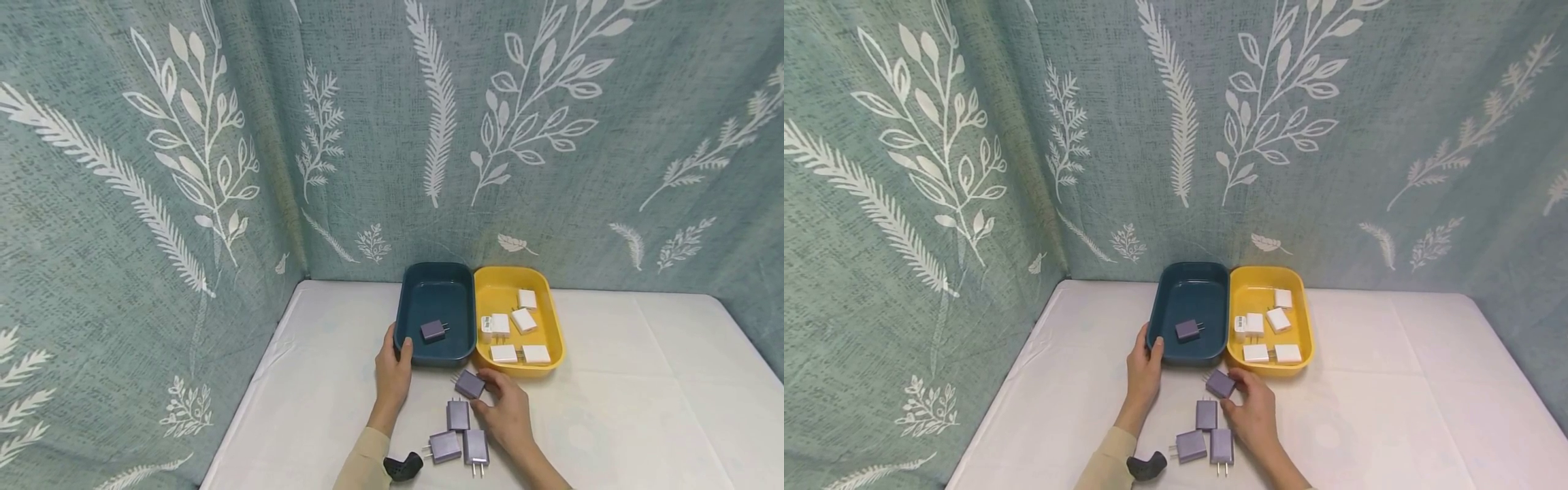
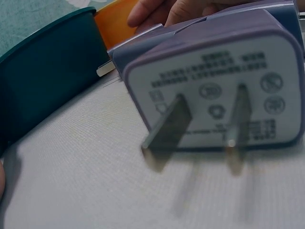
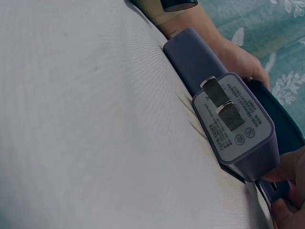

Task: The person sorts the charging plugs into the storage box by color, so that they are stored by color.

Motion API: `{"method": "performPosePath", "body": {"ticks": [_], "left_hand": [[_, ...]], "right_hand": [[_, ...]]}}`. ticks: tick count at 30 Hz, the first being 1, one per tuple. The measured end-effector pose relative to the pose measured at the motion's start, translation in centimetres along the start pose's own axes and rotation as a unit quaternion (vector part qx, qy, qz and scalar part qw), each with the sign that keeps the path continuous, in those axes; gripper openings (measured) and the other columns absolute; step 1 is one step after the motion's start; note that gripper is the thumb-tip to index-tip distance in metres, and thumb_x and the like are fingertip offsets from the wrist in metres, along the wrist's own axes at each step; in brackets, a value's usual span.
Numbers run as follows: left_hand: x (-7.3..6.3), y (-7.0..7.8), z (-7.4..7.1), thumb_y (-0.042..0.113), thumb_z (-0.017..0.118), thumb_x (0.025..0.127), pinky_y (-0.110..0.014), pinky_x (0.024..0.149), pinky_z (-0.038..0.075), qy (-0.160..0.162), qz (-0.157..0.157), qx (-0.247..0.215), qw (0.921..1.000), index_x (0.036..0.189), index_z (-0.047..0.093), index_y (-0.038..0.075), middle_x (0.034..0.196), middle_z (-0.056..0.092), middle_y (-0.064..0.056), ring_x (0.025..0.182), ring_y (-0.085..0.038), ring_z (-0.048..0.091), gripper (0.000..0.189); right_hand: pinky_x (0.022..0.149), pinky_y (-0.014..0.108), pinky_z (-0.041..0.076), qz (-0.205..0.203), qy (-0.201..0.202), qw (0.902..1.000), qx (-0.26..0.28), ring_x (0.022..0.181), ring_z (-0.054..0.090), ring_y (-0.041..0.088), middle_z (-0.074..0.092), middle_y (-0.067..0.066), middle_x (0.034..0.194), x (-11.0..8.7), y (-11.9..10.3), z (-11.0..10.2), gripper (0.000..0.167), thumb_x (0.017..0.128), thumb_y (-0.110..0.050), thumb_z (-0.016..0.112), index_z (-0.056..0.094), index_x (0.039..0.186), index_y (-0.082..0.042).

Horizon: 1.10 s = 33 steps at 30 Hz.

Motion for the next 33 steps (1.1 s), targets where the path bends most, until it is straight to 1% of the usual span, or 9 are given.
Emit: {"method": "performPosePath", "body": {"ticks": [4, 10, 14, 21, 27, 33], "left_hand": [[-0.1, -0.2, 0.1, 0.031, 0.052, 0.100, -0.046, 0.114, 0.037, -0.001, -0.005, 0.003, 1.0000, 0.146, 0.042, 0.007, 0.147, 0.050, -0.011, 0.138, -0.028, 0.046, 0.052], [-0.1, -0.3, -0.1, 0.031, 0.052, 0.100, -0.047, 0.115, 0.037, 0.002, -0.009, 0.005, 0.9999, 0.146, 0.042, 0.007, 0.147, 0.050, -0.012, 0.138, -0.029, 0.046, 0.053], [-0.1, -0.3, 0.0, 0.031, 0.052, 0.100, -0.046, 0.114, 0.037, -0.001, -0.006, 0.000, 1.0000, 0.146, 0.042, 0.008, 0.147, 0.049, -0.012, 0.138, -0.028, 0.046, 0.053], [0.0, -0.2, 0.0, 0.032, 0.052, 0.100, -0.047, 0.114, 0.038, 0.000, -0.005, 0.005, 1.0000, 0.146, 0.042, 0.008, 0.147, 0.050, -0.012, 0.137, -0.028, 0.047, 0.052], [0.0, -0.3, -0.1, 0.032, 0.052, 0.100, -0.047, 0.115, 0.037, 0.001, -0.010, 0.006, 0.9999, 0.146, 0.042, 0.008, 0.147, 0.050, -0.011, 0.137, -0.028, 0.047, 0.053], [0.0, -0.5, 0.0, 0.032, 0.052, 0.100, -0.046, 0.115, 0.037, -0.003, -0.015, 0.007, 0.9999, 0.146, 0.041, 0.009, 0.148, 0.050, -0.009, 0.138, -0.025, 0.046, 0.053]], "right_hand": [[0.091, 0.031, 0.055, 0.005, 0.003, 1.0000, 0.007, 0.104, 0.069, 0.028, 0.068, 0.014, 0.117, -0.1, 0.2, -0.1, 0.058, 0.063, 0.012, 0.080, 0.064, 0.118, -0.002], [0.090, 0.033, 0.056, -0.009, 0.022, 0.9997, 0.000, 0.099, 0.070, 0.024, 0.070, 0.009, 0.112, -0.2, -0.2, -0.5, 0.055, 0.063, 0.009, 0.082, 0.066, 0.113, -0.005], [0.091, 0.033, 0.056, -0.011, 0.021, 0.9997, -0.004, 0.098, 0.070, 0.022, 0.071, 0.007, 0.112, -0.2, -0.3, -0.4, 0.054, 0.064, 0.007, 0.083, 0.066, 0.114, -0.007], [0.089, 0.023, 0.056, -0.011, 0.009, 0.9989, 0.045, 0.101, 0.069, 0.026, 0.069, 0.013, 0.115, -0.2, -0.4, -0.1, 0.054, 0.066, 0.011, 0.081, 0.065, 0.115, -0.003], [0.087, 0.022, 0.056, -0.032, 0.018, 0.9972, 0.064, 0.100, 0.070, 0.028, 0.070, 0.013, 0.112, -0.3, -0.7, -0.3, 0.053, 0.063, 0.013, 0.081, 0.066, 0.112, -0.002], [0.086, 0.022, 0.057, -0.046, 0.023, 0.9947, 0.089, 0.099, 0.070, 0.028, 0.071, 0.012, 0.110, -0.4, -1.1, -0.5, 0.052, 0.063, 0.013, 0.082, 0.067, 0.110, -0.003]]}}
Point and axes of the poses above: each hand's wrist, its own x-axis towards the middle knuckle, its own z-axis out of the palm, y = z × x, the point moved 10 cm from there along x, towards the middle knuckle
